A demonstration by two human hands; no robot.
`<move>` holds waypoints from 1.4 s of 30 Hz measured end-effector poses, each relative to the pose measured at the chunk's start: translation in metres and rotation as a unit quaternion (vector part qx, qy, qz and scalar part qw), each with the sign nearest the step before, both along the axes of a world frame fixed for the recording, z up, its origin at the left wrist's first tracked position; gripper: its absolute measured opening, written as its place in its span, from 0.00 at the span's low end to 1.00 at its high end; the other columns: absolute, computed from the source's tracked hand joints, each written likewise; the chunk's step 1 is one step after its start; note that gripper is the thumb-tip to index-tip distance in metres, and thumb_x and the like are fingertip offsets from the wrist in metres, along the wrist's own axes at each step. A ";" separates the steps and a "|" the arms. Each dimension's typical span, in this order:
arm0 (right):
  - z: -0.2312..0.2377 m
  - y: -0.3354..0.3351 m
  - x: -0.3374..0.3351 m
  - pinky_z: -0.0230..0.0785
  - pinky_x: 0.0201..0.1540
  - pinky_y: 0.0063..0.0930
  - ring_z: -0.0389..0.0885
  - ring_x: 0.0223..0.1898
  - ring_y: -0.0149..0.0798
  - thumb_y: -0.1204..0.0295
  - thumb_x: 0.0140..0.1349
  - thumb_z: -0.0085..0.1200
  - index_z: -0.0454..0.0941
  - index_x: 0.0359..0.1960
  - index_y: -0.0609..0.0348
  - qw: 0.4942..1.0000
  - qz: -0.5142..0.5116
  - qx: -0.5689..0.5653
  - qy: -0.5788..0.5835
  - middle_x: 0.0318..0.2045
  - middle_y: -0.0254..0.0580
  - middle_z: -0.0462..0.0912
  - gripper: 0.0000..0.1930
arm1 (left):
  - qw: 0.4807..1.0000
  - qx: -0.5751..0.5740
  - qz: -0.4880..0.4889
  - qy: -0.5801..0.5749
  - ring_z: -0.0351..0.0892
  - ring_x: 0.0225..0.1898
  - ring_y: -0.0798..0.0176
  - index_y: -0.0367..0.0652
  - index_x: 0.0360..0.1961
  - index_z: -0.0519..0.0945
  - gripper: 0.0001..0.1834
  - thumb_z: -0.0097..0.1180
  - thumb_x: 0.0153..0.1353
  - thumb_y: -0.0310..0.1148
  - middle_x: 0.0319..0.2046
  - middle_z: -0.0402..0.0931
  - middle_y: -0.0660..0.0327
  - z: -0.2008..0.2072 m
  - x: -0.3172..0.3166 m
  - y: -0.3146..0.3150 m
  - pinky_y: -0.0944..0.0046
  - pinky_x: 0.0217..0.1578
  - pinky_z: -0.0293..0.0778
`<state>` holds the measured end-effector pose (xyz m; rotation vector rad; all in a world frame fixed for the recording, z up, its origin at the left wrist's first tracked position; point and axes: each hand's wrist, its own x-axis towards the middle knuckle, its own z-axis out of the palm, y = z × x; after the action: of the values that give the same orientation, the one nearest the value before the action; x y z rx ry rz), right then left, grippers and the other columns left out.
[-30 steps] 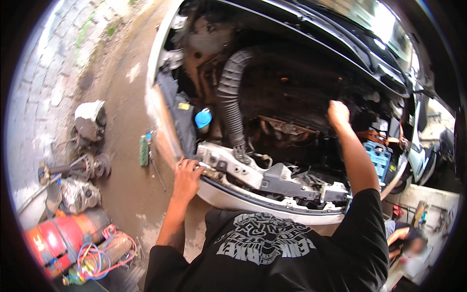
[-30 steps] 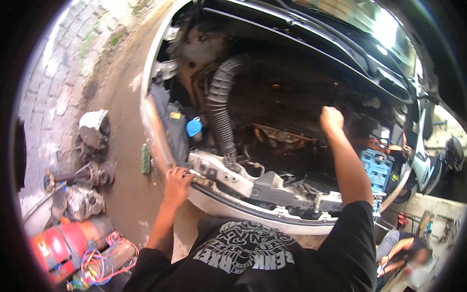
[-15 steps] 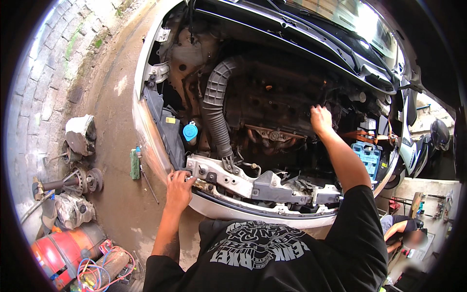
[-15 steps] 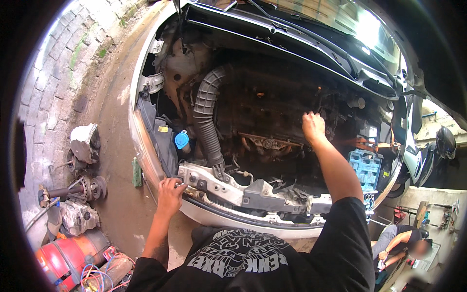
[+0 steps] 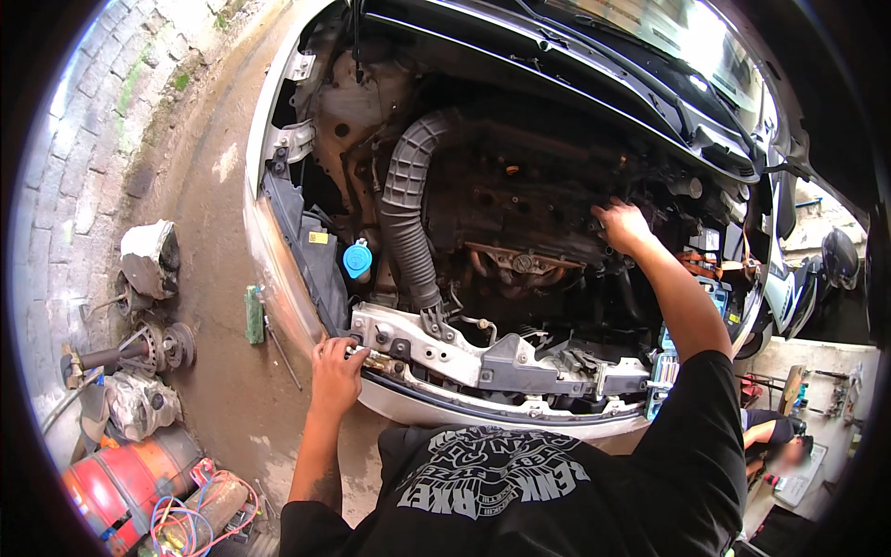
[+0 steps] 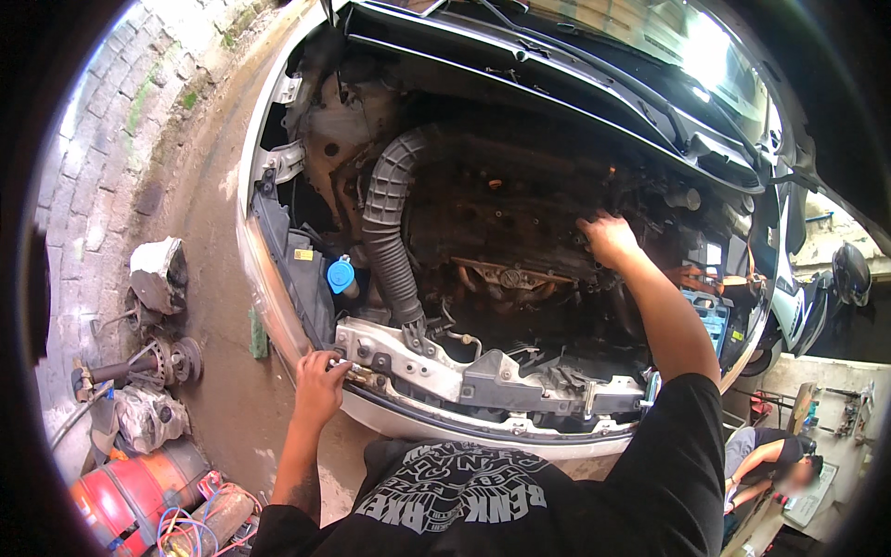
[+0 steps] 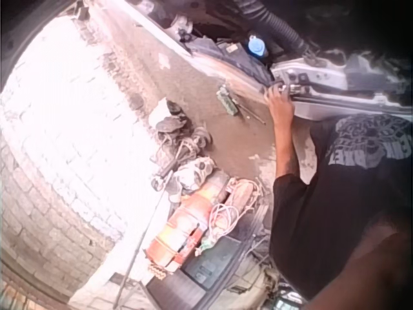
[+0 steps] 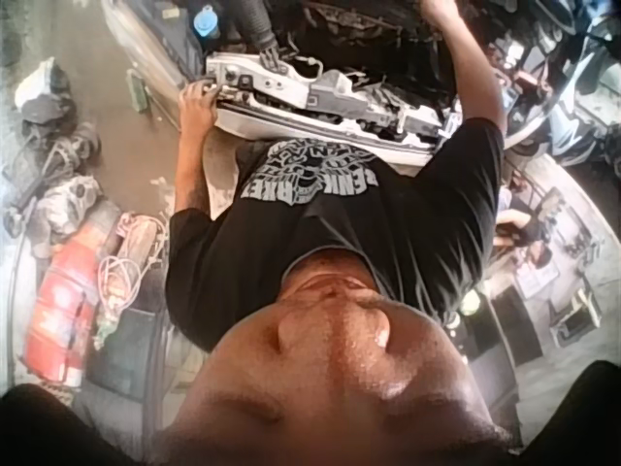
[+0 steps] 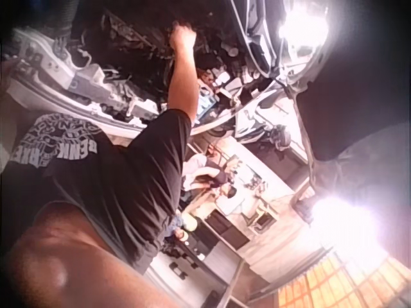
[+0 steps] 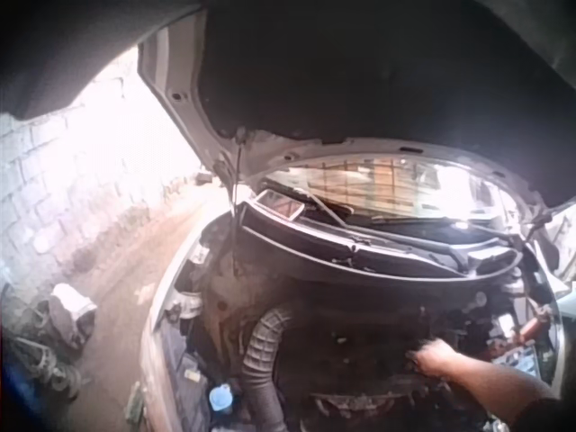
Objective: The person removes an ignition coil and a spark plug from a car engine using a socket wrench and by hand.
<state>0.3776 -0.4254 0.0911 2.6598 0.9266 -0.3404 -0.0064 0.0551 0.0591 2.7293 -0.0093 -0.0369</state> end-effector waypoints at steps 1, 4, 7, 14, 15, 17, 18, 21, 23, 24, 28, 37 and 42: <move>-0.002 -0.001 0.000 0.75 0.56 0.45 0.79 0.59 0.51 0.69 0.55 0.65 0.78 0.59 0.50 1.000 0.010 -0.007 -0.009 0.43 0.48 0.86 0.27 | 1.000 -0.001 0.002 -0.003 0.75 0.56 0.51 0.50 0.46 0.86 0.16 0.60 0.56 0.25 0.47 0.77 0.58 0.001 0.000 -0.001 0.43 0.59 0.64; -0.005 0.002 0.005 0.76 0.53 0.45 0.80 0.56 0.51 0.65 0.57 0.65 0.78 0.58 0.51 0.999 0.008 -0.050 -0.001 0.41 0.47 0.87 0.25 | 1.000 -0.008 0.005 -0.001 0.74 0.56 0.50 0.50 0.46 0.86 0.16 0.60 0.56 0.25 0.48 0.77 0.58 -0.001 0.000 0.000 0.43 0.60 0.64; -0.008 0.001 0.006 0.77 0.52 0.46 0.80 0.57 0.56 0.57 0.56 0.67 0.79 0.55 0.57 0.998 0.003 -0.059 -0.004 0.40 0.51 0.87 0.27 | 1.000 -0.006 0.007 0.005 0.74 0.56 0.50 0.51 0.46 0.86 0.16 0.59 0.56 0.25 0.48 0.77 0.58 -0.001 0.000 0.000 0.44 0.60 0.65; -0.018 -0.006 -0.008 0.75 0.47 0.46 0.81 0.51 0.52 0.46 0.57 0.65 0.83 0.41 0.58 0.991 -0.111 -0.053 -0.055 0.40 0.48 0.87 0.26 | 1.000 -0.016 0.021 -0.004 0.74 0.55 0.50 0.50 0.45 0.86 0.16 0.58 0.56 0.25 0.48 0.77 0.57 -0.004 -0.002 -0.002 0.43 0.61 0.65; -0.025 -0.007 -0.009 0.74 0.49 0.47 0.80 0.52 0.51 0.46 0.57 0.65 0.83 0.41 0.58 0.992 -0.092 -0.041 -0.075 0.41 0.48 0.87 0.26 | 1.000 -0.013 0.021 -0.004 0.74 0.55 0.50 0.50 0.45 0.87 0.16 0.58 0.56 0.25 0.48 0.77 0.58 -0.004 -0.002 -0.002 0.43 0.61 0.65; -0.039 -0.004 -0.010 0.68 0.55 0.48 0.78 0.54 0.50 0.46 0.57 0.64 0.84 0.42 0.57 0.991 -0.092 -0.037 -0.086 0.43 0.46 0.87 0.26 | 1.000 -0.005 0.015 -0.003 0.75 0.55 0.50 0.50 0.44 0.87 0.16 0.59 0.56 0.25 0.48 0.78 0.58 -0.002 -0.001 0.000 0.44 0.61 0.65; -0.044 -0.006 -0.009 0.67 0.56 0.48 0.78 0.54 0.50 0.46 0.57 0.64 0.84 0.43 0.57 0.990 -0.101 -0.038 -0.088 0.43 0.46 0.87 0.26 | 1.000 -0.009 0.011 0.002 0.75 0.55 0.50 0.50 0.44 0.87 0.15 0.59 0.56 0.25 0.48 0.78 0.58 -0.002 -0.001 -0.001 0.44 0.61 0.65; -0.058 -0.004 -0.007 0.62 0.61 0.47 0.76 0.57 0.46 0.46 0.59 0.64 0.86 0.46 0.53 0.987 -0.130 -0.043 -0.079 0.44 0.40 0.88 0.25 | 1.000 -0.006 0.005 0.012 0.75 0.55 0.51 0.50 0.44 0.87 0.15 0.59 0.55 0.25 0.48 0.78 0.59 0.002 0.000 0.001 0.45 0.60 0.66; -0.059 0.000 -0.011 0.62 0.61 0.48 0.76 0.57 0.47 0.46 0.59 0.63 0.86 0.46 0.53 0.984 -0.127 -0.048 -0.111 0.45 0.40 0.88 0.25 | 1.000 -0.007 0.007 0.005 0.75 0.55 0.51 0.51 0.44 0.87 0.15 0.60 0.55 0.25 0.48 0.78 0.59 0.000 0.003 -0.001 0.45 0.60 0.66; -0.060 0.004 -0.014 0.62 0.61 0.49 0.76 0.57 0.47 0.46 0.59 0.63 0.86 0.46 0.53 0.983 -0.125 -0.051 -0.127 0.45 0.39 0.88 0.25 | 1.000 -0.006 0.002 0.007 0.75 0.55 0.51 0.51 0.44 0.87 0.15 0.60 0.55 0.25 0.48 0.78 0.59 0.001 0.003 -0.001 0.45 0.60 0.66; -0.043 0.009 -0.005 0.60 0.64 0.51 0.75 0.62 0.48 0.45 0.59 0.63 0.87 0.44 0.52 0.982 -0.177 -0.030 -0.056 0.45 0.41 0.88 0.24 | 1.000 -0.009 -0.010 0.013 0.75 0.55 0.51 0.49 0.45 0.87 0.16 0.60 0.55 0.25 0.48 0.78 0.59 0.001 0.004 0.001 0.46 0.58 0.66; -0.016 -0.006 -0.005 0.70 0.54 0.52 0.83 0.50 0.51 0.51 0.52 0.71 0.85 0.40 0.56 0.969 -0.235 0.054 -0.059 0.40 0.48 0.87 0.23 | 1.000 -0.014 -0.011 0.006 0.74 0.55 0.49 0.45 0.47 0.84 0.18 0.61 0.52 0.25 0.49 0.77 0.57 0.002 0.009 0.000 0.44 0.58 0.65; 0.054 0.010 -0.019 0.70 0.57 0.46 0.81 0.53 0.52 0.51 0.54 0.70 0.87 0.45 0.57 0.964 -0.210 0.129 -0.097 0.42 0.48 0.86 0.25 | 0.999 -0.026 0.002 0.021 0.74 0.55 0.49 0.44 0.49 0.83 0.21 0.63 0.50 0.27 0.49 0.77 0.57 0.009 0.006 0.000 0.45 0.60 0.64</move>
<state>0.3582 -0.4154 0.1456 3.0545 0.3601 -0.0455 -0.0002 0.0555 0.0678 2.6758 0.0077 -0.0922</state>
